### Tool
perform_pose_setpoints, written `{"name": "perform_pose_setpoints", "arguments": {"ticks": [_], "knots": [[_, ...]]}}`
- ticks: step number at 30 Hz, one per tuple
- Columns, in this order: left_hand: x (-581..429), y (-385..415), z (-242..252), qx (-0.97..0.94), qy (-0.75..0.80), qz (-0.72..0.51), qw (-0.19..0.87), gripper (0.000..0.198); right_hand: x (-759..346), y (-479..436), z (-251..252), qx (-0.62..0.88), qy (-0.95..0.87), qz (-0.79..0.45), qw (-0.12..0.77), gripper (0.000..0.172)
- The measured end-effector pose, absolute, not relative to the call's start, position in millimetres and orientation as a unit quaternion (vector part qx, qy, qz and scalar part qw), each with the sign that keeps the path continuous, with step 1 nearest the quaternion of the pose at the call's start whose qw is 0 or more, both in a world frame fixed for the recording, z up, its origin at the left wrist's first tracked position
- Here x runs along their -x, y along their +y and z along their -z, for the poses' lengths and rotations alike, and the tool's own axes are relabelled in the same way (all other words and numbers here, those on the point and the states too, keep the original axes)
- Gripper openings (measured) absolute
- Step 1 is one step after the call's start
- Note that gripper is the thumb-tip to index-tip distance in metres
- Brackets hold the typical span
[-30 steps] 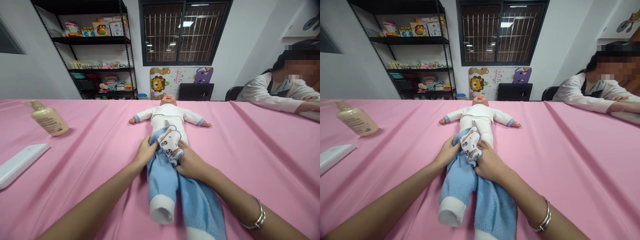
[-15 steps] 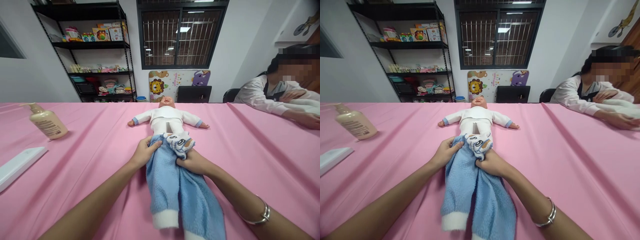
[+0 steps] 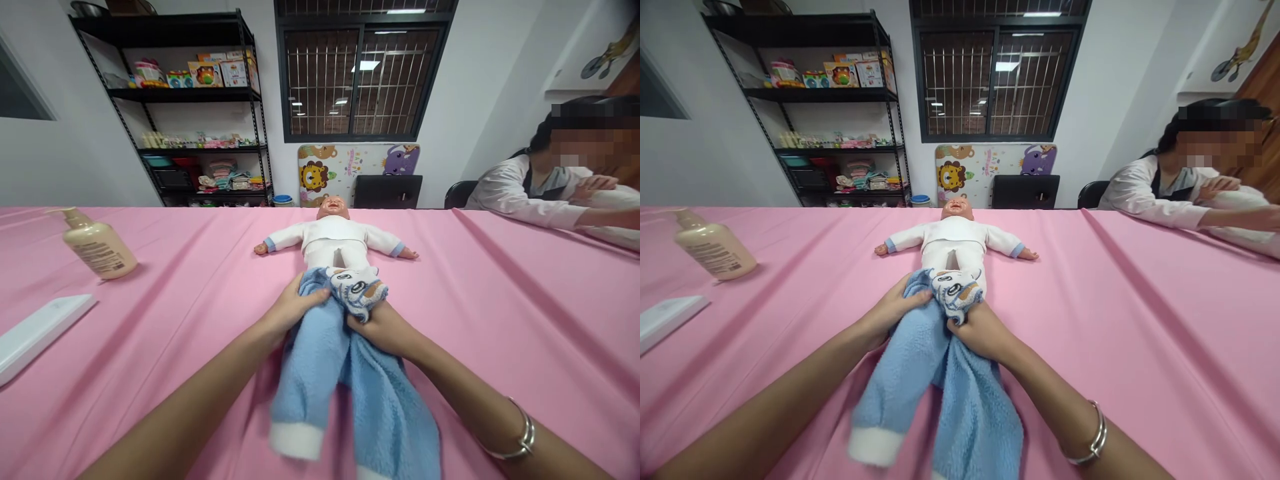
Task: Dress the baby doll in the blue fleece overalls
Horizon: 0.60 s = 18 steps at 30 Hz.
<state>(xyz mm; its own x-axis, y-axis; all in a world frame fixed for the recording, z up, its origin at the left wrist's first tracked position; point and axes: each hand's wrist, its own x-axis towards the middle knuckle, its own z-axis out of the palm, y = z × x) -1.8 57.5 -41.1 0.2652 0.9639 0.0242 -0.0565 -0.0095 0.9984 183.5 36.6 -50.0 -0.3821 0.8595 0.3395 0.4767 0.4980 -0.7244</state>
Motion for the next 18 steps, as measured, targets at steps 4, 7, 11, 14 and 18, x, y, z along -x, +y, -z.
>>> {"name": "perform_pose_setpoints", "arguments": {"ticks": [4,7,11,14,18], "knots": [[1,58,43,-0.574,0.388,-0.422,0.585,0.054,-188,46,55,0.452,-0.750,-0.210,0.435,0.037],[3,62,44,-0.605,0.445,-0.388,0.535,0.032,-192,53,56,0.488,-0.716,-0.168,0.471,0.034],[1,60,43,-0.669,0.417,-0.403,0.465,0.035,-190,52,53,0.466,-0.766,-0.176,0.406,0.041],[-1,56,42,-0.671,0.385,-0.450,0.445,0.040,-184,43,47,0.426,-0.810,-0.232,0.331,0.044],[1,51,40,-0.683,0.406,-0.465,0.390,0.040,-178,34,39,0.413,-0.806,-0.295,0.305,0.045]]}}
